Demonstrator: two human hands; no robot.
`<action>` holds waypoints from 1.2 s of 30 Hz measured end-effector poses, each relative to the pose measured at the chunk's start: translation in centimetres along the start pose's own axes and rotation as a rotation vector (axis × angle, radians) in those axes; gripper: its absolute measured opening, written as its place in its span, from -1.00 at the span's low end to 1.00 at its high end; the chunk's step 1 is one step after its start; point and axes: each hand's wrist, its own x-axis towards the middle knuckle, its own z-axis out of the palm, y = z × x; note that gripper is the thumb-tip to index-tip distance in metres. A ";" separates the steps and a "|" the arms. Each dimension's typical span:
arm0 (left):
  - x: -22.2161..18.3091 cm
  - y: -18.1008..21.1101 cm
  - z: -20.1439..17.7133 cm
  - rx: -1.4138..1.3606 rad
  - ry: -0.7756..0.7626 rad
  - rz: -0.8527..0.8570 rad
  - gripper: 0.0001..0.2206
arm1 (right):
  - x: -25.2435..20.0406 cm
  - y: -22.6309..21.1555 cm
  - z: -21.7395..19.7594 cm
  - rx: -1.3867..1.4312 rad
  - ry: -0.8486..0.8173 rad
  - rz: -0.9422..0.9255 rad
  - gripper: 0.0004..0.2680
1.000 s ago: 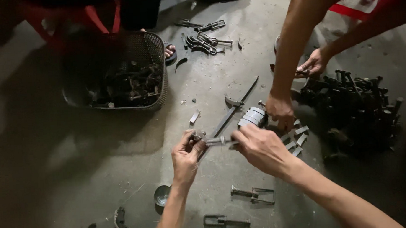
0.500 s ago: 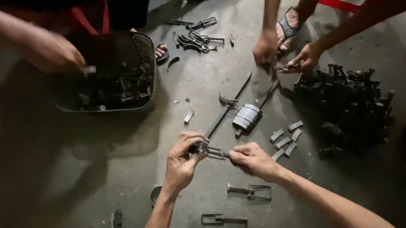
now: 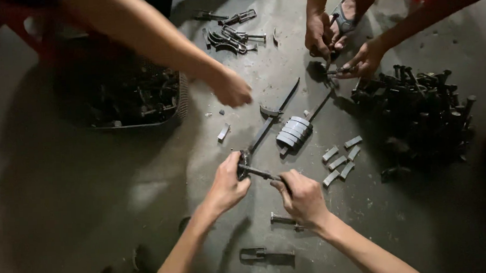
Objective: Assembling and adjusting small mechanical components on the floor using hand tools
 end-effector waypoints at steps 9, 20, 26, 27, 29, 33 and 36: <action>-1.1 5.0 1.1 0.020 0.475 0.396 -0.64 | -1.6 -0.1 -1.4 0.549 -0.214 0.363 -0.78; 0.2 1.9 -0.3 0.007 0.222 0.287 -0.06 | -3.0 1.1 -0.4 1.202 -0.052 0.797 -0.74; -2.7 -0.4 0.6 -0.059 0.320 0.011 -0.42 | -3.4 1.4 -1.1 1.317 -0.043 0.770 -0.74; -3.1 -0.6 0.9 -0.058 0.320 0.010 -0.42 | -3.4 1.3 -1.1 1.318 -0.044 0.771 -0.74; -4.0 -1.0 1.3 -0.110 0.489 0.004 -0.78 | -3.4 1.1 -1.0 1.296 -0.046 0.740 -0.74; -3.9 -2.7 2.9 0.003 0.593 0.054 -0.81 | -3.7 1.2 -0.4 1.374 -0.074 0.776 -0.74; -3.1 -1.1 3.9 -0.173 0.456 -0.116 -0.83 | -3.4 0.4 0.1 1.457 -0.100 0.866 -0.71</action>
